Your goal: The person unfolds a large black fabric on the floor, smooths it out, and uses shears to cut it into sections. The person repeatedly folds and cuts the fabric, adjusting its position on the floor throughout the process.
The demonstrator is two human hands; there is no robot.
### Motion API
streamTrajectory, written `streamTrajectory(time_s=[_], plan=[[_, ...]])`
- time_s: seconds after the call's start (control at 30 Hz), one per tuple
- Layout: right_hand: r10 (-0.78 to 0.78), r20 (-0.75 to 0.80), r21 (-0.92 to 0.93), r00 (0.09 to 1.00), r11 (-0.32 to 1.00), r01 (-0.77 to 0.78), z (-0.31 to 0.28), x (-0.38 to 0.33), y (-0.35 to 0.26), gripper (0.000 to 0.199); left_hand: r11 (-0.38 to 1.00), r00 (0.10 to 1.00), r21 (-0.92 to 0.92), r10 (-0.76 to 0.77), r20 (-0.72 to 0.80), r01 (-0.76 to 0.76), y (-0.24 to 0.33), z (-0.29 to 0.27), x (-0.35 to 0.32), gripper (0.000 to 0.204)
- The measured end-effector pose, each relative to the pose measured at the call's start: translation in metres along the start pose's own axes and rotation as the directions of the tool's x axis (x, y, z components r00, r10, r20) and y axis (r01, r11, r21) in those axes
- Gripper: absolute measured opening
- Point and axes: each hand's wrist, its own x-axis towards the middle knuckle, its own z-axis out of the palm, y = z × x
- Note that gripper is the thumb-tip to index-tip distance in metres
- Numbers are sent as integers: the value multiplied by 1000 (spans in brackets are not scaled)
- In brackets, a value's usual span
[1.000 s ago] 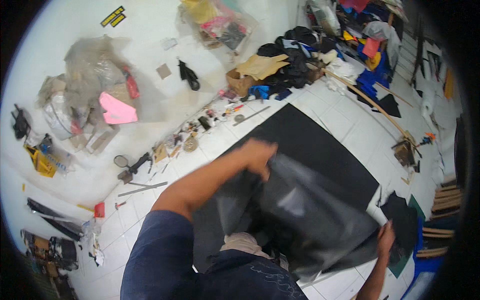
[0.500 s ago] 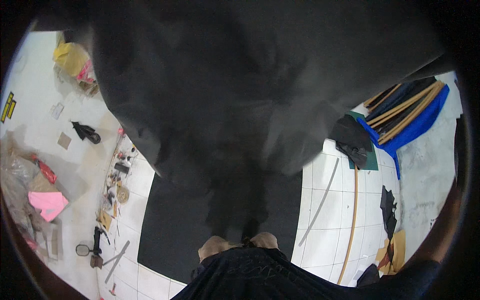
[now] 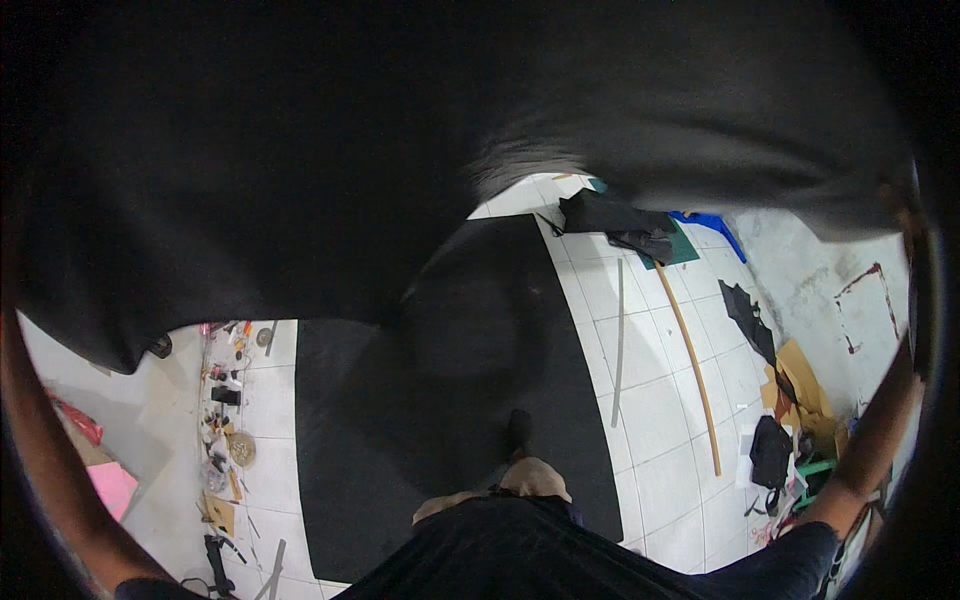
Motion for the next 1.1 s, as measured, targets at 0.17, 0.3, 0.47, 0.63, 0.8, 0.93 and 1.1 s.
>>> streamTrajectory(time_s=[0.17,0.3,0.47,0.63,0.8,0.93,1.1], plan=[[55,447,298,893,932,-207,59,-153,-48,41,929,998,-368,60,13,-51,124,-51,-93,24],[-10,541,419,841,870,-259,136,-262,-90,53,712,946,-633,-151,286,305,257,-74,-168,25],[-1,637,287,771,929,-235,209,-390,-119,43,484,630,-537,-41,775,691,401,-94,-237,24],[106,838,130,536,914,-384,281,-535,-172,44,538,399,-346,19,917,768,492,-133,-304,22],[15,771,316,636,859,-403,307,-619,-214,36,583,127,-94,-17,992,807,553,-125,-371,34],[-47,949,276,312,603,-748,329,-636,-192,43,522,-190,128,67,979,843,571,-117,-378,53],[-184,944,317,275,741,-592,315,-617,-190,58,599,-252,124,133,959,791,554,-117,-385,53]])
